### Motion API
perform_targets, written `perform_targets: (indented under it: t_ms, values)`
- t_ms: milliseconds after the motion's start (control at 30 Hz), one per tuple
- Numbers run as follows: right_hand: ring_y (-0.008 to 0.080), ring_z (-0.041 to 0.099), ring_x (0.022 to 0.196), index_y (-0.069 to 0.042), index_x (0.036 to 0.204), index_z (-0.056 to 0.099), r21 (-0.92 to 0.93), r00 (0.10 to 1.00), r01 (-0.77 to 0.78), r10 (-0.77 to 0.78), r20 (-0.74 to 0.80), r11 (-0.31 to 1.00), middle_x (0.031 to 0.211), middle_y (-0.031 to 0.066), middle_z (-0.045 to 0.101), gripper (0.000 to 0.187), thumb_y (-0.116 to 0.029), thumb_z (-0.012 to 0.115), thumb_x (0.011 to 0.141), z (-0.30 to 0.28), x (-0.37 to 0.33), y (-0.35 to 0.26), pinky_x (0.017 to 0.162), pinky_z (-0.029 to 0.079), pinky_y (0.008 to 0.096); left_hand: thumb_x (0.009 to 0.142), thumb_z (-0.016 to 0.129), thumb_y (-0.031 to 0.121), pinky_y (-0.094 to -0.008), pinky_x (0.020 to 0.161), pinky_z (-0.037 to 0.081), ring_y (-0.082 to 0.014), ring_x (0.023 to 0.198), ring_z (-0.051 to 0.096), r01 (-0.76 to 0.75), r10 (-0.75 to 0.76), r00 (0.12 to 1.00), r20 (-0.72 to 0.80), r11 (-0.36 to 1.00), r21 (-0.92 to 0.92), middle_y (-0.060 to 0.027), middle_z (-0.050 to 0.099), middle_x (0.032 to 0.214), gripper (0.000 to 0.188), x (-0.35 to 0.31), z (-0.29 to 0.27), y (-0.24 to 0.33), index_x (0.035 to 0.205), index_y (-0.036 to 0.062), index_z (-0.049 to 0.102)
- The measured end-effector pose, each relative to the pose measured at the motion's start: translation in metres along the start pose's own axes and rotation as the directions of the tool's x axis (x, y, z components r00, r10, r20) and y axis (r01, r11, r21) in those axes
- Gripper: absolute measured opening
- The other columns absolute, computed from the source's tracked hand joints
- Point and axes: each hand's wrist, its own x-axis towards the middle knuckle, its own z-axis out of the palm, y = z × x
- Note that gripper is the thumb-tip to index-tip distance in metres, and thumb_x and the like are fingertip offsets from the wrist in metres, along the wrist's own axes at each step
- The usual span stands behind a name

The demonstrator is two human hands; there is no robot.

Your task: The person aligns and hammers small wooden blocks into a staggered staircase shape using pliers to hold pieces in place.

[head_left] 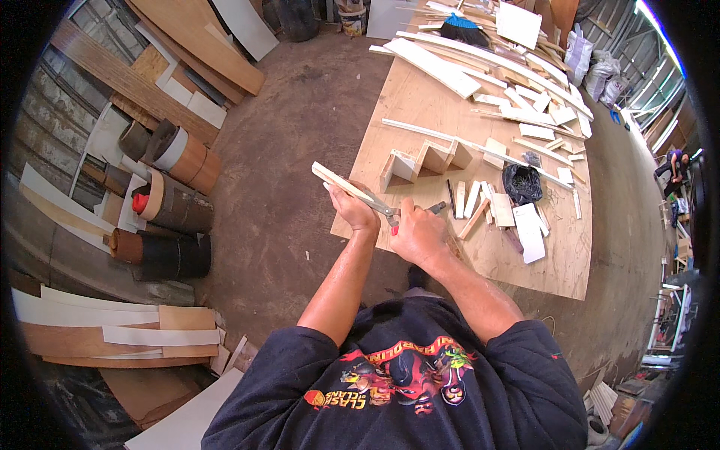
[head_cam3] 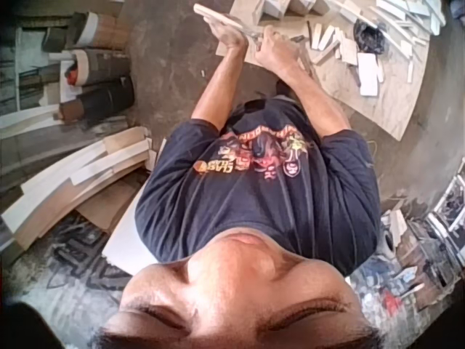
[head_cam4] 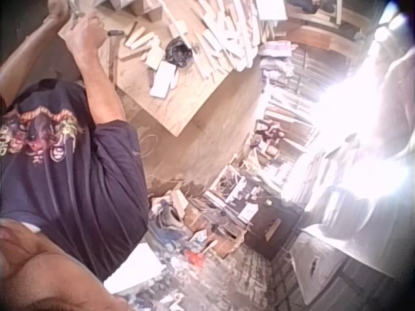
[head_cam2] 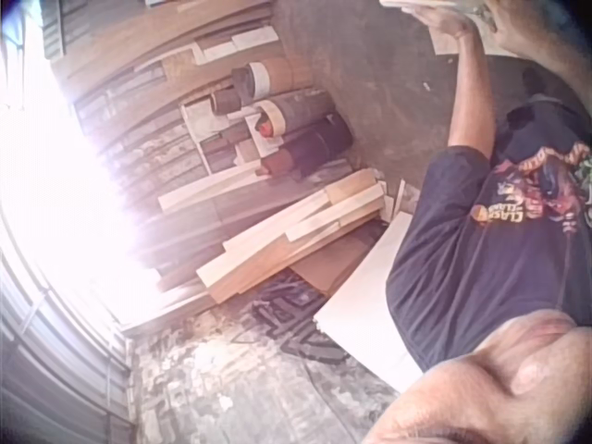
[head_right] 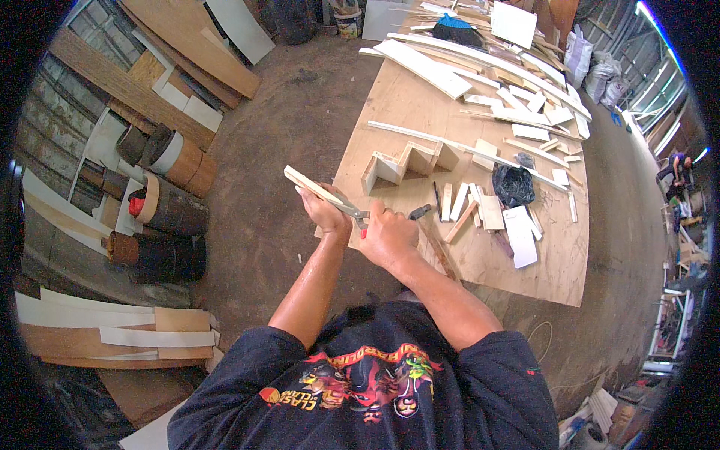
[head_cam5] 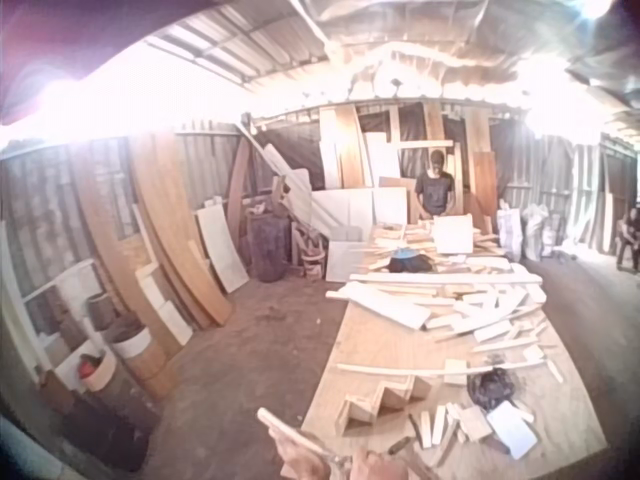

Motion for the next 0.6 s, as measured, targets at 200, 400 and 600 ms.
perform_targets:
  t_ms: [200, 400, 600]
  values:
    - [0.0366, 0.070, 0.074, 0.000, 0.102, 0.053, 0.036, 0.999, 0.004, -0.006, 0.046, 0.999, 0.079, 0.0197, 0.069, 0.036, -0.025, 0.066, 0.079, -0.008, 0.002, -0.009, 0.061, 0.056, 0.0467, 0.106, 0.030, 0.043, -0.0318, 0.042, 0.041, -0.0160, 0.051, 0.048, 0.091, -0.095, 0.991, 0.094, 0.995, 0.043, -0.0033, 0.047, 0.065, 0.039, -0.019, 0.001, 0.003, 0.089, 0.0115, 0.047]
    - [0.0368, 0.070, 0.080, -0.003, 0.102, 0.054, 0.097, 0.996, -0.055, 0.061, -0.070, 0.994, 0.087, 0.0186, 0.070, 0.033, -0.024, 0.066, 0.080, -0.020, 0.001, 0.002, 0.070, 0.056, 0.0485, 0.106, 0.031, 0.041, -0.0293, 0.048, 0.040, -0.0139, 0.055, 0.047, 0.090, -0.092, 0.994, 0.064, 0.995, 0.032, -0.0017, 0.047, 0.069, 0.037, -0.018, 0.010, 0.019, 0.090, 0.0125, 0.048]
    - [0.0340, 0.071, 0.083, -0.004, 0.103, 0.054, 0.057, 0.997, -0.076, 0.076, 0.006, 0.995, 0.089, 0.0158, 0.071, 0.033, -0.025, 0.066, 0.081, -0.022, -0.015, -0.003, 0.074, 0.055, 0.0484, 0.107, 0.031, 0.039, -0.0284, 0.053, 0.037, -0.0123, 0.058, 0.044, -0.008, 0.005, 0.995, 0.105, 1.000, 0.021, -0.0003, 0.046, 0.070, 0.038, -0.011, 0.010, 0.021, 0.088, 0.0114, 0.048]
